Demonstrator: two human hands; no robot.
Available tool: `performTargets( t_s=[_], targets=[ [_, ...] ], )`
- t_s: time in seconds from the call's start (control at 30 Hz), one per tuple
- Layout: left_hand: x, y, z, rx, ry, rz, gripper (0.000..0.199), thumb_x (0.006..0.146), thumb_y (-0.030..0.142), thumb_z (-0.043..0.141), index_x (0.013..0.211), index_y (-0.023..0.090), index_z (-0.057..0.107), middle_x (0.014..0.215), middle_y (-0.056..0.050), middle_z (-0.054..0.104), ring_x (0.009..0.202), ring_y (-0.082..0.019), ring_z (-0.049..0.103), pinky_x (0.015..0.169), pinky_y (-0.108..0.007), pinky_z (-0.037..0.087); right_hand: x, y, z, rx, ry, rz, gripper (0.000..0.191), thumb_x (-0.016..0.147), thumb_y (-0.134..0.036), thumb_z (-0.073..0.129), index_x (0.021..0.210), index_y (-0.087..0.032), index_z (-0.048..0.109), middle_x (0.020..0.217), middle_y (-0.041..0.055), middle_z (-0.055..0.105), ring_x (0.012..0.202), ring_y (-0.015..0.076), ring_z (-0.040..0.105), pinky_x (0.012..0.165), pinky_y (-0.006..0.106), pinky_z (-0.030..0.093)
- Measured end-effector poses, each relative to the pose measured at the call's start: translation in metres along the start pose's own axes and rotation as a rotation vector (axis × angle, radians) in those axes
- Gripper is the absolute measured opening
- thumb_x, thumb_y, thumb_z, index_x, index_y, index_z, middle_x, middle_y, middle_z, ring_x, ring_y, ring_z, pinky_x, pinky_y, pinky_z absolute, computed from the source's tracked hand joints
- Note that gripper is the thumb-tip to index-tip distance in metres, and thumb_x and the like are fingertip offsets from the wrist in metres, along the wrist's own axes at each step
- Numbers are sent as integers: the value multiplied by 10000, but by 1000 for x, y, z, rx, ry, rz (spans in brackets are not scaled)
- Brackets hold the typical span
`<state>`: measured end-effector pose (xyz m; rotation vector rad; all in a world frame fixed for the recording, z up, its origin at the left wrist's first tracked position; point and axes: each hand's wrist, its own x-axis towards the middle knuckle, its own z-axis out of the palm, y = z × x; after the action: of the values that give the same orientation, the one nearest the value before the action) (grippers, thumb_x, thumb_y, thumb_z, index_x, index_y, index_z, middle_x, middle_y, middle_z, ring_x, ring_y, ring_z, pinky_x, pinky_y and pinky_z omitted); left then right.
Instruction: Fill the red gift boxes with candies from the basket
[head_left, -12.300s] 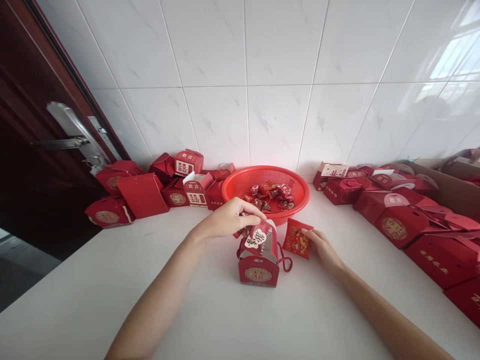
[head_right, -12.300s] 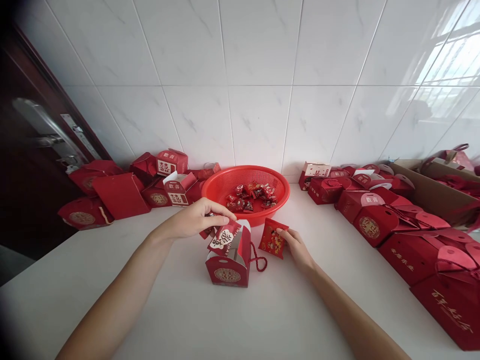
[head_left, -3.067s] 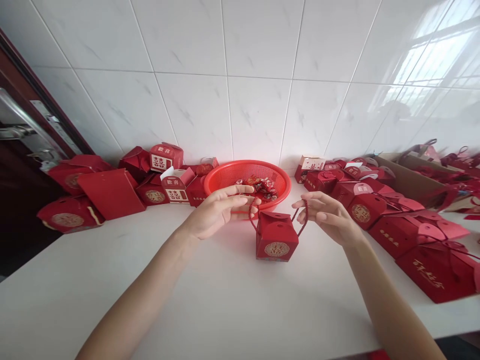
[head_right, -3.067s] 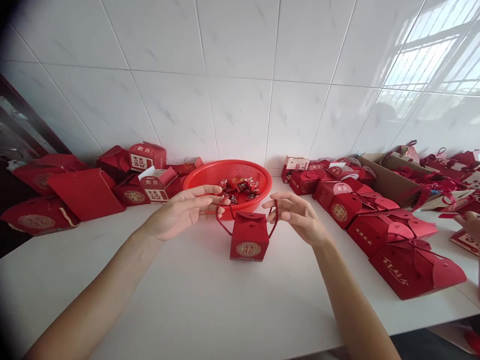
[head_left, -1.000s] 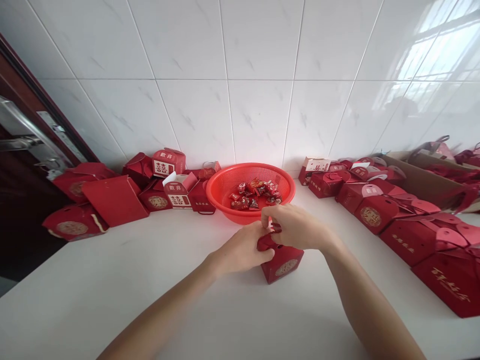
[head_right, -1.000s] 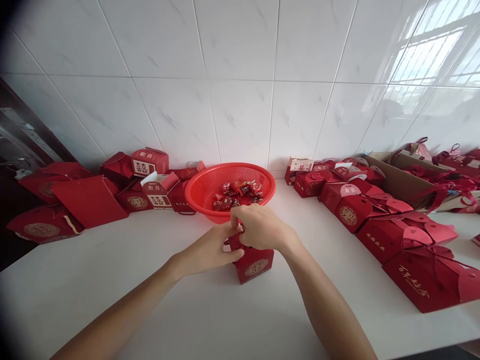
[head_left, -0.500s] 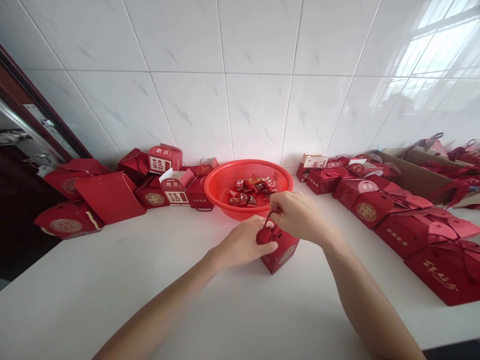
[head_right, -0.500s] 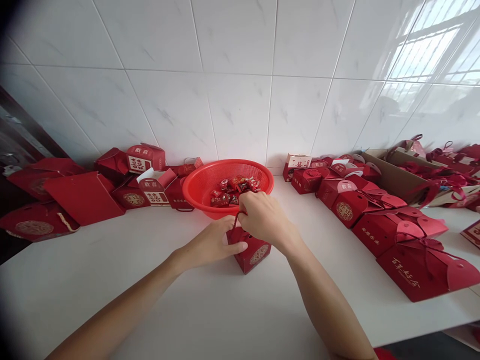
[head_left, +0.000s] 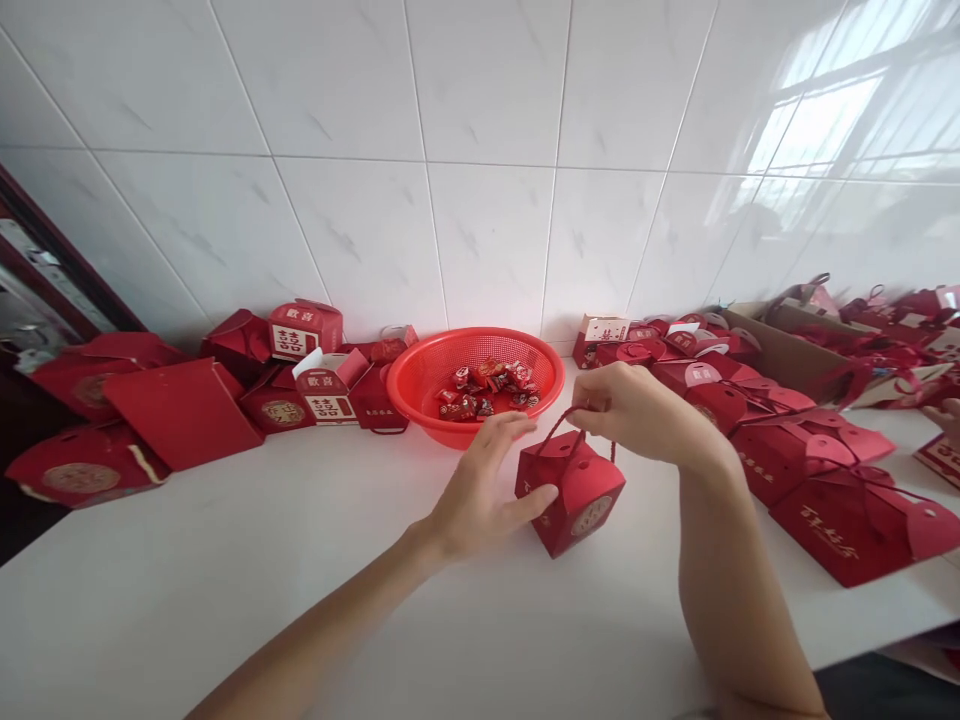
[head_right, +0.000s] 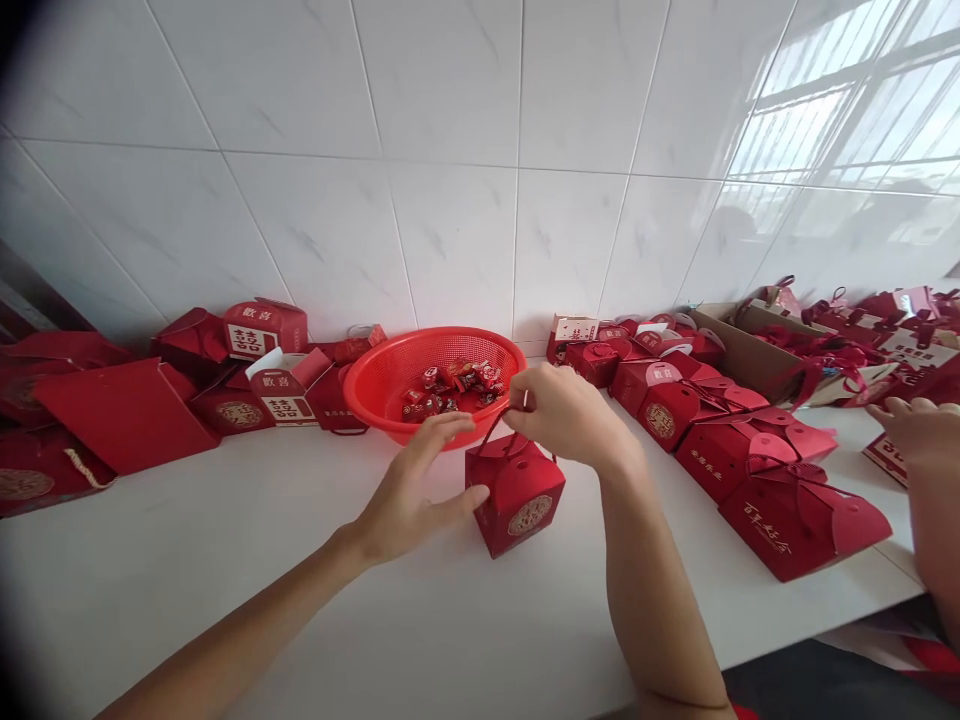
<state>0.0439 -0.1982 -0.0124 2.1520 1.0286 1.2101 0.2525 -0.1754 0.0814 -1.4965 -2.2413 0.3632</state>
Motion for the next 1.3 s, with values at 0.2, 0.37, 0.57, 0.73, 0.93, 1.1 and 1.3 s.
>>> performTargets(
  t_s=[0.2,0.37,0.57,0.73,0.93,1.1,1.3],
  targets=[
    [-44,-8,54,-148,-265,422,297,787,166,599,648,233,346,569,25,483,551,-142,464,594,-292,443,0,34,-20,157,209,137,157,737,-266,631,605,-202,576,585,-4,599,563,150,527,530,278,364],
    [-88,-49,119,-131,-742,535,420,751,153,711,583,226,334,520,30,457,511,-136,458,535,-279,428,21,91,-36,120,314,296,131,726,-291,677,662,-192,620,650,33,664,629,190,599,585,299,425],
    [-97,-73,140,-87,-788,506,352,795,138,711,592,217,434,539,27,482,476,-116,442,461,-256,379,62,149,-29,-146,395,452,51,746,-175,642,747,-165,693,775,97,707,833,246,640,669,314,446],
    [-99,-74,138,-36,-768,558,237,847,122,657,667,203,526,597,34,523,517,-92,456,509,-217,410,67,171,-18,-241,371,521,144,798,-175,599,875,-156,720,874,101,728,836,242,654,639,293,450],
    [-96,-68,131,-116,-673,614,195,771,46,676,713,187,555,667,36,586,578,-78,487,571,-183,433,48,156,11,-408,292,454,387,888,-252,573,1251,-126,624,1248,192,641,1087,318,617,798,360,478],
    [-91,-62,127,-184,-681,593,224,710,33,719,718,190,559,703,41,624,606,-77,519,599,-173,443,45,135,61,-479,98,283,241,919,-162,576,1128,-192,692,1329,122,620,1239,274,547,1023,373,417],
    [-93,-64,125,-49,-779,552,173,793,78,681,758,198,562,727,22,626,657,-102,563,637,-192,452,61,140,97,-494,-35,385,297,967,-318,632,1222,-166,628,1251,99,640,1079,232,646,903,428,559]
  ],
)
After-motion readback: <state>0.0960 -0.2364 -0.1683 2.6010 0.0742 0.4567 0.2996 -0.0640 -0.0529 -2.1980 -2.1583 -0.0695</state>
